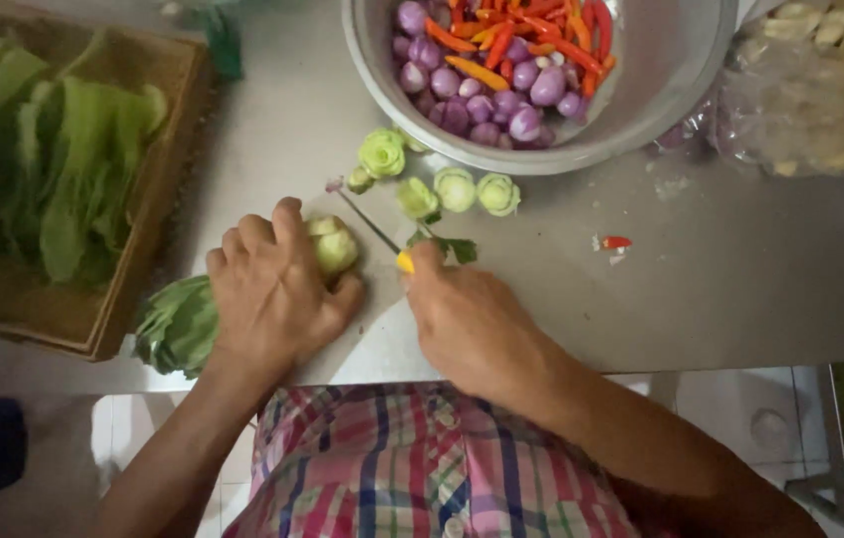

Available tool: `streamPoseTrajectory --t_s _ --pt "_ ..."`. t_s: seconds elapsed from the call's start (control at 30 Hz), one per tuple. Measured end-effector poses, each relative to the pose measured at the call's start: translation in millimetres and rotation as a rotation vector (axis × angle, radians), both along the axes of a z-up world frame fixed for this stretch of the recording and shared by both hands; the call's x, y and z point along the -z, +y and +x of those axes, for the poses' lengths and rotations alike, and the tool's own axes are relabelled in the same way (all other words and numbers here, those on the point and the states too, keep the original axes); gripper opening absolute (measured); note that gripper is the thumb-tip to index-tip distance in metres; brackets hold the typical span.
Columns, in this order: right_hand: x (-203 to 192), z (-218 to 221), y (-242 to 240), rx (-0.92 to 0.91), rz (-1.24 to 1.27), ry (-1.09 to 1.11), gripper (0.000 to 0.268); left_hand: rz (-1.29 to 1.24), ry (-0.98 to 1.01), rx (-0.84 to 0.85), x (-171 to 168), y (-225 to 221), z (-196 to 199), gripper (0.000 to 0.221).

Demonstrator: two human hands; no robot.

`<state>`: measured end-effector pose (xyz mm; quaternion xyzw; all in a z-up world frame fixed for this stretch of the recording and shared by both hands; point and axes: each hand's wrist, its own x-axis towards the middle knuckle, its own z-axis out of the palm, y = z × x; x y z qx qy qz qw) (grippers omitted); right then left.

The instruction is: Preparing vegetables by sorting chilies, handling greens, and peeling shallots on a prep table.

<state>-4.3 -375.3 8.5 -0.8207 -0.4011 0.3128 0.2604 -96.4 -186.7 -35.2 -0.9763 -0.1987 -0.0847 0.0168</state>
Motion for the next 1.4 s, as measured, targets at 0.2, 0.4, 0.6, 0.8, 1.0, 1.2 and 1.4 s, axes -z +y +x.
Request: streamPoseTrajectory --t_s 0.2,0.4,0.6,0.8,1.0,1.2,1.4 --pt "19.7 -18.4 -9.5 -0.010 0.037 -0.148 0.023 0.181 -0.152 0.105 19.1 -6.7 -11.4 0.079" --pt "18.5 -22.8 -20.0 0.003 0.026 -0.050 0.025 0.341 -0.480 0.132 17.2 -26.0 -18.2 0.055" --pt "20.3 -32.3 -23.9 0.012 0.139 -0.272 0.021 0.262 -0.282 0.064 6.9 -34.8 -19.3 0.083" --pt "20.9 -36.9 -16.1 0.000 0.018 -0.254 0.020 0.331 -0.066 -0.013 2.1 -30.2 -9.1 0.077" --pt "19.0 -35.4 -6.8 0.021 -0.106 -0.218 0.019 0.234 -0.010 -0.023 6.7 -23.1 -5.4 0.064" --pt "17.8 -40.0 -2.8 0.002 -0.044 -0.250 0.016 0.271 -0.042 0.022 11.2 -18.2 -4.6 0.059" --pt "15.3 -36.4 1.1 0.034 -0.118 -0.217 0.014 0.272 -0.066 0.052 11.8 -16.2 -2.9 0.053"
